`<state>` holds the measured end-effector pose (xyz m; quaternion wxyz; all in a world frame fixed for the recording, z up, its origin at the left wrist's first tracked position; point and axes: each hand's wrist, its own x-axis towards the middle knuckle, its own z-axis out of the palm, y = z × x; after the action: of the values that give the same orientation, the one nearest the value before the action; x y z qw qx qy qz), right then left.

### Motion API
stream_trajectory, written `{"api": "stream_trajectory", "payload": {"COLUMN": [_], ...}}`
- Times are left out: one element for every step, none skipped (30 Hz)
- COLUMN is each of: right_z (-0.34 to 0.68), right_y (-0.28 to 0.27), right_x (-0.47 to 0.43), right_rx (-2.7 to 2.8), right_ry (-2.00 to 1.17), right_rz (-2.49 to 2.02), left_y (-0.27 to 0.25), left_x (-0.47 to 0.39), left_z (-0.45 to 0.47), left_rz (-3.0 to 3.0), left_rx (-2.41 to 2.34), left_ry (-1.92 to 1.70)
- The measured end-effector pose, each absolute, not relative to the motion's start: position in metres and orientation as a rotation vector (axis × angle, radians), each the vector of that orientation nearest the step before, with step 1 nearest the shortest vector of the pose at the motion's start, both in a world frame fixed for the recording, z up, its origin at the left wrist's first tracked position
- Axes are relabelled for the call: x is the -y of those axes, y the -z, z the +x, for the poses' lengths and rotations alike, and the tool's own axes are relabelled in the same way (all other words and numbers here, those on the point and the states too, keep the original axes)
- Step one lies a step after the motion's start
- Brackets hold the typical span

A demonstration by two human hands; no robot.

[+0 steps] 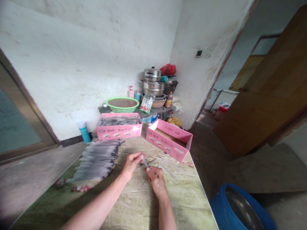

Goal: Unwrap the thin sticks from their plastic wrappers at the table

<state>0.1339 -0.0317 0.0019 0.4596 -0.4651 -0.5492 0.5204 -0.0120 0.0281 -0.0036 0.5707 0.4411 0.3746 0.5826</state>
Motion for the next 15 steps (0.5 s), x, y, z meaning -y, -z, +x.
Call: {"api": "stream_trajectory", "payload": {"right_z": [0.134, 0.134, 0.134, 0.134, 0.134, 0.134, 0.135, 0.135, 0.136, 0.136, 0.136, 0.136, 0.135, 0.134, 0.133], "right_y": [-0.001, 0.0, 0.0, 0.0, -0.001, -0.002, -0.002, -0.003, -0.003, -0.003, -0.003, -0.003, -0.002, -0.002, -0.001], "right_x": [0.032, 0.032, 0.032, 0.033, 0.033, 0.033, 0.033, 0.033, 0.033, 0.033, 0.034, 0.034, 0.033, 0.033, 0.033], "right_rx": [1.287, 1.221, 1.16, 1.101, 1.045, 0.993, 0.946, 0.908, 0.88, 0.862, 0.857, 0.859, 0.865, 0.876, 0.894], "right_ry": [-1.348, -1.41, -1.465, -1.514, -1.559, -1.603, -1.648, -1.69, -1.724, -1.747, -1.762, -1.765, -1.76, -1.743, -1.717], "right_rz": [-1.109, -1.071, -1.033, -0.994, -0.954, -0.913, -0.872, -0.833, -0.799, -0.776, -0.768, -0.776, -0.796, -0.824, -0.858], "left_y": [0.003, 0.002, 0.0, -0.002, -0.004, -0.006, -0.008, -0.01, -0.011, -0.012, -0.012, -0.011, -0.009, -0.008, -0.007], "left_x": [-0.027, -0.026, -0.025, -0.023, -0.022, -0.021, -0.02, -0.018, -0.018, -0.017, -0.017, -0.017, -0.017, -0.018, -0.019], "left_z": [-0.01, -0.009, -0.008, -0.007, -0.006, -0.006, -0.005, -0.005, -0.005, -0.005, -0.005, -0.005, -0.006, -0.006, -0.007], "left_rz": [1.039, 1.043, 1.047, 1.05, 1.052, 1.056, 1.062, 1.069, 1.079, 1.093, 1.109, 1.125, 1.14, 1.154, 1.166], "left_rx": [-0.872, -0.859, -0.843, -0.828, -0.814, -0.803, -0.793, -0.785, -0.777, -0.773, -0.774, -0.781, -0.791, -0.799, -0.807], "left_ry": [-1.372, -1.377, -1.381, -1.387, -1.392, -1.397, -1.401, -1.406, -1.41, -1.413, -1.414, -1.409, -1.398, -1.384, -1.372]}}
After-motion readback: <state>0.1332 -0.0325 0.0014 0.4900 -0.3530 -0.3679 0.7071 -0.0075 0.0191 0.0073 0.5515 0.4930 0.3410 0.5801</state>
